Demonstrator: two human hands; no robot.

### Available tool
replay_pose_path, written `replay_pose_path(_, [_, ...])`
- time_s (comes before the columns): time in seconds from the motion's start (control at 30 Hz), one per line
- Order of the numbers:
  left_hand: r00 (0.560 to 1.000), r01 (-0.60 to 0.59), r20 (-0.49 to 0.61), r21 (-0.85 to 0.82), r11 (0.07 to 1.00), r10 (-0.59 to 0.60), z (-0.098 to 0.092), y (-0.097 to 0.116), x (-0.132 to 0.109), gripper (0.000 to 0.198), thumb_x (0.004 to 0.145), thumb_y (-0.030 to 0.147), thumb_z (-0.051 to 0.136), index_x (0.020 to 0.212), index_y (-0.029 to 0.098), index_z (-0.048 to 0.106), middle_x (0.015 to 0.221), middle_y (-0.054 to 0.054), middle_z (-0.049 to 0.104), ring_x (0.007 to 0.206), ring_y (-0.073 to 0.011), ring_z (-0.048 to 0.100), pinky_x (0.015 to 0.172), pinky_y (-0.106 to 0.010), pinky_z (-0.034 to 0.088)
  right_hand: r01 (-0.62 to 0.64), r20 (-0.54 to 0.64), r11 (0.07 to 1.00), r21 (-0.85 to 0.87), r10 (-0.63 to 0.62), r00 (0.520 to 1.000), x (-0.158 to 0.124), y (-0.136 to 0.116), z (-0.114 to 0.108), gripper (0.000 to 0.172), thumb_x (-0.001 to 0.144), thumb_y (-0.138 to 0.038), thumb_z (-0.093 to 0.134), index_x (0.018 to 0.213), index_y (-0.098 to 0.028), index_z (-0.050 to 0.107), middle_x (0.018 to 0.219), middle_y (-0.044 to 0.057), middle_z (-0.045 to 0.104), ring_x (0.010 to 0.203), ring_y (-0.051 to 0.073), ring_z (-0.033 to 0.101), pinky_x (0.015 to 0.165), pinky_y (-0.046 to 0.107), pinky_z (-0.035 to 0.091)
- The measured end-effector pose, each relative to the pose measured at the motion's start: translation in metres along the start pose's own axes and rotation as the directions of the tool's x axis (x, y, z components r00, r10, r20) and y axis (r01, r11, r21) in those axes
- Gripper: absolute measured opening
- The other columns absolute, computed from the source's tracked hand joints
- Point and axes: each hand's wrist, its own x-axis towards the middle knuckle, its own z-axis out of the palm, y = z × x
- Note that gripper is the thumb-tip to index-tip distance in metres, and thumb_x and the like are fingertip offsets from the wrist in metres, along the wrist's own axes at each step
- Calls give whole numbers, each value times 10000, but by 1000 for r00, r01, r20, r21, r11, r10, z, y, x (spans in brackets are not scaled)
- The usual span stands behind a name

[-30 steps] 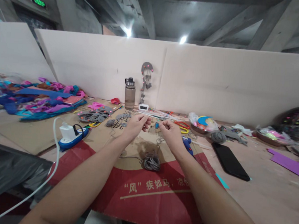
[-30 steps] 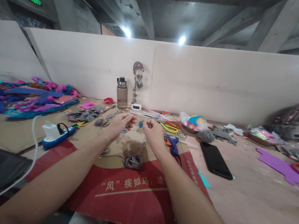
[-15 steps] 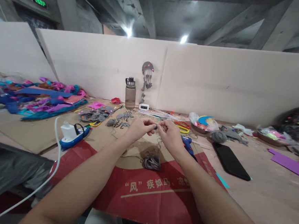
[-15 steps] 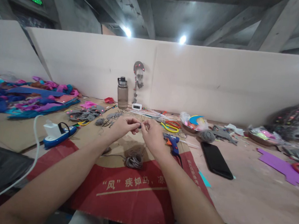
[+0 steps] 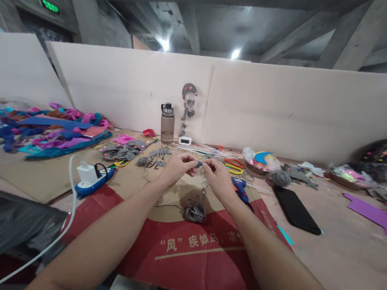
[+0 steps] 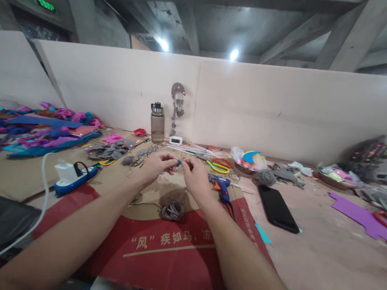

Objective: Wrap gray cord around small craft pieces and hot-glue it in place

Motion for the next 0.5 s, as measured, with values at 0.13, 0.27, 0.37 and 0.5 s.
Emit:
replay_pose_path(0.13, [997,18,-69,25,1000,-16,-4,-3,3,205,698,320,674,750,132,613,587,-1,594,510,-96,556,487,-211,473,-29,101,989,-144,44,994,6,8,-3,218,815,-290,512,911,-149,648,855,62,662,770,167,569,711,289,413])
replay_pose_path(0.27, [995,28,-102,70,997,-21,-5,-2,3,187,713,310,661,751,136,604,591,-7,606,492,-93,551,460,-196,452,-25,-41,912,-409,9,999,24,24,-44,249,799,-290,545,979,-157,654,971,104,662,910,209,569,822,343,407])
replay_pose_path(0.37, [999,5,-49,74,997,-2,-2,0,1,198,714,327,669,732,142,600,578,-5,605,478,-90,546,470,-204,468,-240,-249,752,-614,103,963,36,52,-100,308,810,-306,522,1051,-162,647,1054,148,638,1003,272,546,870,416,383])
replay_pose_path(0.5, [1000,-16,19,33,999,15,3,6,-3,220,711,353,680,748,148,611,574,0,605,506,-102,567,507,-225,503,-506,-427,439,-742,273,862,34,109,-163,501,755,-363,587,1179,-97,581,1192,257,549,1152,392,460,897,508,339])
